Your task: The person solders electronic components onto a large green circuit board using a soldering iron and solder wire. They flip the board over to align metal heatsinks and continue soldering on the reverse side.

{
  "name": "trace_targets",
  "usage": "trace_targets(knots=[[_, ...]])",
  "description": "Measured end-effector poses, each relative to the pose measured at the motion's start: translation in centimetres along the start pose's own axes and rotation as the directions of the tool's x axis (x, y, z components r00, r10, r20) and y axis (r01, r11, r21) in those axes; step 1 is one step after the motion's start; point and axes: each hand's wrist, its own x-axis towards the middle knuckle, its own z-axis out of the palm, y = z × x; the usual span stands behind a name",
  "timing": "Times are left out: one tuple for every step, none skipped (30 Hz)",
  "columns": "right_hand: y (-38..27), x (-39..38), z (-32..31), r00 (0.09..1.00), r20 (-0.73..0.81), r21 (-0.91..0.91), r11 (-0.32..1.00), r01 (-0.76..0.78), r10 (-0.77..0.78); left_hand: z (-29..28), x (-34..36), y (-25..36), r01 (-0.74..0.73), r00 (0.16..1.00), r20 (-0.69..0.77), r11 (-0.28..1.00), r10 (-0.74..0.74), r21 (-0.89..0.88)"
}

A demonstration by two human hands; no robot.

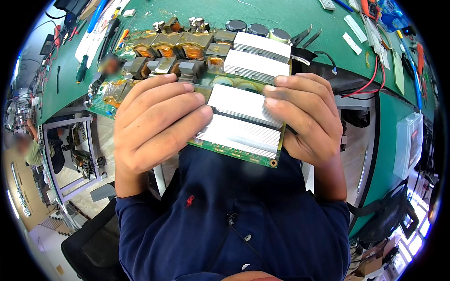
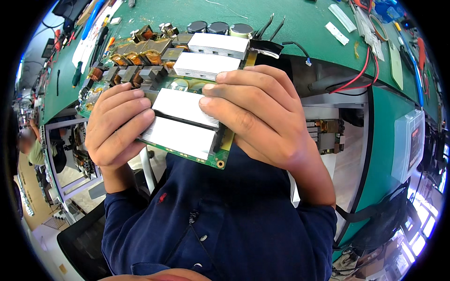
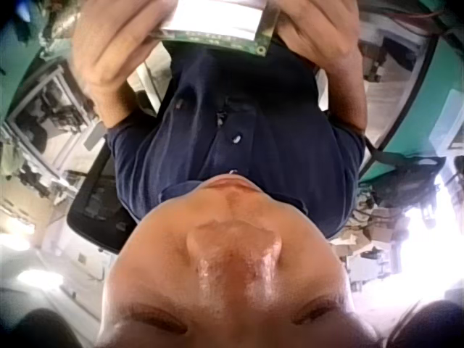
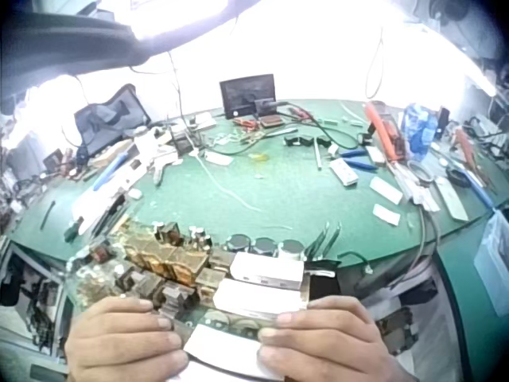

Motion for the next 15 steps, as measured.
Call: trace_targets(knots=[[0.0, 0.0, 0.0, 1.0, 0.002, -0.002, 1.0, 0.0, 0.0, 0.0, -0.1, 0.0, 0.004, 1.0, -0.009, 1.0, -0.004, 0.0], [0.0, -0.1, 0.1, 1.0, 0.0, 0.005, 1.0, 0.003, -0.003, 0.1, -0.1, 0.0, -0.001, 1.0, -0.005, 1.0, 0.001, 0.0], [0.1, -0.2, 0.3, 1.0, -0.005, 0.014, 1.0, 0.007, -0.007, 0.1, -0.2, 0.0, 0.0, 1.0, -0.005, 1.0, 0.0, -0.004], [0.1, -0.2, 0.4, 1.0, -0.009, 0.022, 1.0, 0.012, -0.011, 0.1, -0.3, -0.1, 0.001, 1.0, -0.003, 1.0, -0.001, -0.009], [0.2, -0.3, 0.5, 1.0, -0.016, 0.031, 0.999, 0.014, -0.014, 0.1, -0.4, -0.1, 0.0, 1.0, -0.003, 1.0, 0.0, -0.017], [0.2, -0.5, 0.7, 0.999, -0.028, 0.032, 0.999, 0.021, -0.02, 0.2, -0.5, -0.1, -0.004, 1.0, 0.0, 1.0, 0.004, -0.011], [0.3, -0.6, 0.8, 0.999, -0.029, 0.043, 0.999, 0.021, -0.02, 0.2, -0.6, -0.1, -0.011, 1.0, 0.001, 1.0, 0.011, -0.009], [0.5, -0.7, 0.9, 0.999, -0.033, 0.046, 0.999, 0.024, -0.022, 0.3, -0.6, -0.2, -0.006, 1.0, 0.003, 1.0, 0.006, -0.018], [0.6, -0.8, 0.8, 0.999, -0.039, 0.041, 0.999, 0.028, -0.026, 0.5, -0.7, -0.2, -0.011, 1.0, -0.004, 1.0, 0.011, -0.013], [0.7, -0.9, 0.7, 0.999, -0.036, 0.039, 0.999, 0.028, -0.027, 0.6, -0.7, -0.2, -0.002, 1.0, -0.01, 1.0, 0.001, -0.019], [0.9, -0.9, 0.6, 0.999, -0.034, 0.032, 0.999, 0.031, -0.03, 0.7, -0.7, -0.2, 0.001, 1.0, -0.018, 1.0, -0.001, -0.025], [0.9, -1.0, 0.4, 0.999, -0.033, 0.033, 0.999, 0.037, -0.036, 0.9, -0.7, -0.4, -0.023, 0.999, -0.031, 1.0, 0.022, -0.016], [0.9, -1.1, 0.2, 0.999, -0.035, 0.028, 0.999, 0.024, -0.023, 1.0, -0.7, -0.5, -0.033, 0.999, -0.036, 0.999, 0.033, -0.009], [0.9, -1.1, 0.1, 0.999, -0.037, 0.035, 0.999, 0.015, -0.013, 1.1, -0.7, -0.6, -0.038, 0.998, -0.047, 0.999, 0.038, -0.003], [0.9, -1.1, -0.1, 1.0, -0.022, 0.031, 1.0, 0.003, -0.002, 1.1, -0.8, -0.6, -0.041, 0.998, -0.052, 0.999, 0.041, 0.004]])
